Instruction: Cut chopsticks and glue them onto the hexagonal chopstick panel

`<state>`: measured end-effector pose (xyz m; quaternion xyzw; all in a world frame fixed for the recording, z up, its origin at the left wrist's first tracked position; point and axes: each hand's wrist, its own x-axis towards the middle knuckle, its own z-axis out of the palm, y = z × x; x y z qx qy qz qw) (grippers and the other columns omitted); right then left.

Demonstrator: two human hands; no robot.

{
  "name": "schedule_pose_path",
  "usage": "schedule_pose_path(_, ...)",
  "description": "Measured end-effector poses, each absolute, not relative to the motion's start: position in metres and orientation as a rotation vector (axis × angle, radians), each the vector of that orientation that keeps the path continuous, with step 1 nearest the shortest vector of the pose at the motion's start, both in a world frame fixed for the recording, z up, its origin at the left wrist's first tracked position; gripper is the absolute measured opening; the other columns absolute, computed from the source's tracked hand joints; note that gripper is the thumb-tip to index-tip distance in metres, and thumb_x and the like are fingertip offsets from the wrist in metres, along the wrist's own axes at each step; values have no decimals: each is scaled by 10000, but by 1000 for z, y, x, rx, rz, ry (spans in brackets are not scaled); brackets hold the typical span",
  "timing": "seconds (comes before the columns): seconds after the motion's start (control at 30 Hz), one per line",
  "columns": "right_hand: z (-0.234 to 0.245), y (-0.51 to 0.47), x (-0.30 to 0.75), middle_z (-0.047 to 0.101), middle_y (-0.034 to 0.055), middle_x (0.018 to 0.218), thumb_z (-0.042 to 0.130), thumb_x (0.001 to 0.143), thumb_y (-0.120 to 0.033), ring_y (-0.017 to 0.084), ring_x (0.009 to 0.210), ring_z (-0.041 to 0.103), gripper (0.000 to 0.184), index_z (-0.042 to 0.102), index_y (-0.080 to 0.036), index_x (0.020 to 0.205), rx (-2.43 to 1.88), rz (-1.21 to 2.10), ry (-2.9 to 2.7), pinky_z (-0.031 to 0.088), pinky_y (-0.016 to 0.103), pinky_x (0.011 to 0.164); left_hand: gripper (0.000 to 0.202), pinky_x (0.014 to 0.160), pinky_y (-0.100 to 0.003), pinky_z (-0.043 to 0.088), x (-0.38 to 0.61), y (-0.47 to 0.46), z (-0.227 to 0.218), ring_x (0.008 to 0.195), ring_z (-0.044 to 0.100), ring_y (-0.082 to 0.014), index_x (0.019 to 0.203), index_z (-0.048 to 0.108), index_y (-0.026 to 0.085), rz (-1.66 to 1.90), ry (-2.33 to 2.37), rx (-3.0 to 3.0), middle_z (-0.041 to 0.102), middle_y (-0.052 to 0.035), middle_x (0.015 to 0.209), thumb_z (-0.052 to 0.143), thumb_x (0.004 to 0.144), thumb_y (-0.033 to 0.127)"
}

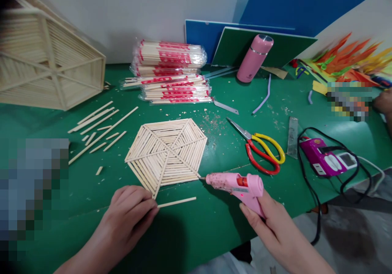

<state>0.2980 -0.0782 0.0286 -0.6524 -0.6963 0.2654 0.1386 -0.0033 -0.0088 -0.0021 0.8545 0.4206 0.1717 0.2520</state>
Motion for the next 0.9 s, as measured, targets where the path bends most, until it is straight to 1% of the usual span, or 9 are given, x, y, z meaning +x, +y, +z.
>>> schedule_pose_path(0.43, 29, -74, 296, 440, -55, 563, 401, 871, -275, 115, 463, 411, 45, 422, -236, 877, -1856, 748, -2029, 364, 214, 423, 169, 749, -347, 304, -2, -8, -3, 735, 438, -146, 721, 524, 195, 479, 1159, 2293, 519, 3, 734, 410, 835, 144)
schedule_pose_path(0.6, 28, -77, 300, 483, -42, 612, 404, 870, -275, 118, 503, 440, 47, 426, -238, 887, -1868, 812, -2032, 385, 216, 448, 178, 747, -344, 302, -3, -9, -5, 724, 434, -141, 713, 531, 192, 483, 1154, 2285, 513, 4, 726, 411, 835, 144)
schedule_pose_path(0.7, 27, -78, 301, 472, -48, 605, 407, 870, -274, 112, 497, 428, 40, 429, -240, 866, -1881, 814, -2016, 387, 211, 452, 178, 754, -347, 300, -3, -9, -5, 727, 434, -140, 717, 532, 190, 485, 1153, 2282, 512, 5, 729, 409, 836, 144)
schedule_pose_path(0.9, 28, -78, 300, 493, -41, 631, 405, 870, -280, 121, 527, 452, 85, 429, -239, 941, -1901, 830, -2018, 392, 217, 469, 172, 741, -344, 301, -3, -8, -4, 721, 430, -140, 708, 516, 189, 494, 1147, 2283, 507, 8, 720, 411, 835, 138)
